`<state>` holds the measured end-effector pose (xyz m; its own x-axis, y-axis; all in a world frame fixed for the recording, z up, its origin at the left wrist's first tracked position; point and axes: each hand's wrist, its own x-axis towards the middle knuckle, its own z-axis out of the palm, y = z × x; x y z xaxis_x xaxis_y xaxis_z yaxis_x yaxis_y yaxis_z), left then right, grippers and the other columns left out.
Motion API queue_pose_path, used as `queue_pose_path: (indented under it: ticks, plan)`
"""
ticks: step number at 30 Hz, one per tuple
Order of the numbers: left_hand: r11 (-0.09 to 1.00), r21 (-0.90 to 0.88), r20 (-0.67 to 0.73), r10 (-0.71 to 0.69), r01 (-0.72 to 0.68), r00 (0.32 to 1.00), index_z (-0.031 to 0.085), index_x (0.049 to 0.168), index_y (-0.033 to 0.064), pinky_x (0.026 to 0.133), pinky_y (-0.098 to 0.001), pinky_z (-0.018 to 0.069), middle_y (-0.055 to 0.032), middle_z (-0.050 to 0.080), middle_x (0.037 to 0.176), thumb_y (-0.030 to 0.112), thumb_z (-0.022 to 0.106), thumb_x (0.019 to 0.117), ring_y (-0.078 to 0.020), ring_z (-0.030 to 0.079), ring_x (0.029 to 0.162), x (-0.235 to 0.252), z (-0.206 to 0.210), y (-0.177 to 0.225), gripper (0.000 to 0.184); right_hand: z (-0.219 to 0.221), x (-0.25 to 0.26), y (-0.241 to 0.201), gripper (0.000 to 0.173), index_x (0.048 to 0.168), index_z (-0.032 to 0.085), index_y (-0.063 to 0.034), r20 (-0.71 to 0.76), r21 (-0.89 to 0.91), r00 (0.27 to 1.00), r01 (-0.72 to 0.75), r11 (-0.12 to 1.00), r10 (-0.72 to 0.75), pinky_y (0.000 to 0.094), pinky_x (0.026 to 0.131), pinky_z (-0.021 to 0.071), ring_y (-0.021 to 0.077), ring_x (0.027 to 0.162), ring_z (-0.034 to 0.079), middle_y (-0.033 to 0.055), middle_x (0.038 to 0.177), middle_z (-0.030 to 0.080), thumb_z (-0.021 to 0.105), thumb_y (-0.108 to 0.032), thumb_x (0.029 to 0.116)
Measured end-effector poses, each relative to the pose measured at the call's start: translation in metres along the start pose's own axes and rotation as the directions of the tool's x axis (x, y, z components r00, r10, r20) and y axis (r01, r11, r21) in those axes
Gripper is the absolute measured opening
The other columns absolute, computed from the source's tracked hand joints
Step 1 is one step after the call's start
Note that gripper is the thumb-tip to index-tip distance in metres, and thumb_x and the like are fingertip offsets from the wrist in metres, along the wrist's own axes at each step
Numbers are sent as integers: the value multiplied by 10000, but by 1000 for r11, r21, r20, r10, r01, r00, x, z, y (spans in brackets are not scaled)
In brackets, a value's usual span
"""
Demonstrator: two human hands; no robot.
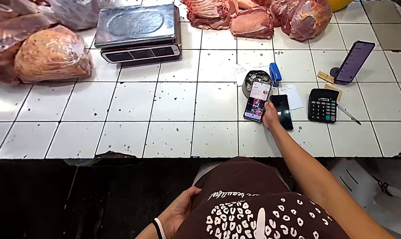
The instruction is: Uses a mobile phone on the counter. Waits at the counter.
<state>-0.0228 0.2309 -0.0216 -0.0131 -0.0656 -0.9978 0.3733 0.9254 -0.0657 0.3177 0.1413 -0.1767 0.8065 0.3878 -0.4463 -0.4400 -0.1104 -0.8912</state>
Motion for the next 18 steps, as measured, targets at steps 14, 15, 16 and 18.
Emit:
queue_pose_path:
  ticks: [14,15,16,18]
  plan:
    - [996,67,23,-51,49,998,554,826,118,477,-245,531,-47,641,658,159,388,1050,-103,641,552,5,-18,20,282,-5,-9,4,452,1380,530,-15,-104,-189,995,-15,982,-5,495,991,460,295,1210,558,217,1382,555,327,-339,1139]
    - [996,66,28,-61,59,998,553,828,120,475,-243,531,-46,641,659,162,388,1051,-102,642,554,5,-18,19,281,-6,-10,4,451,1381,533,-13,-106,-191,994,-11,982,-9,491,1002,457,291,1218,558,216,1383,558,326,-333,1139]
    - [996,59,32,-70,68,997,554,828,119,472,-244,530,-48,642,658,161,390,1048,-103,643,552,6,-18,18,277,-6,-12,4,454,1390,529,-11,-100,-191,995,-5,982,-14,488,1027,448,288,1238,553,216,1393,557,318,-327,1142]
    - [996,58,36,-72,70,997,552,827,122,472,-243,531,-46,641,654,157,395,1045,-103,643,550,8,-18,14,271,-10,-14,3,467,1410,527,-1,-75,-225,996,19,974,-37,481,1053,450,284,1253,567,217,1395,571,299,-312,1145]
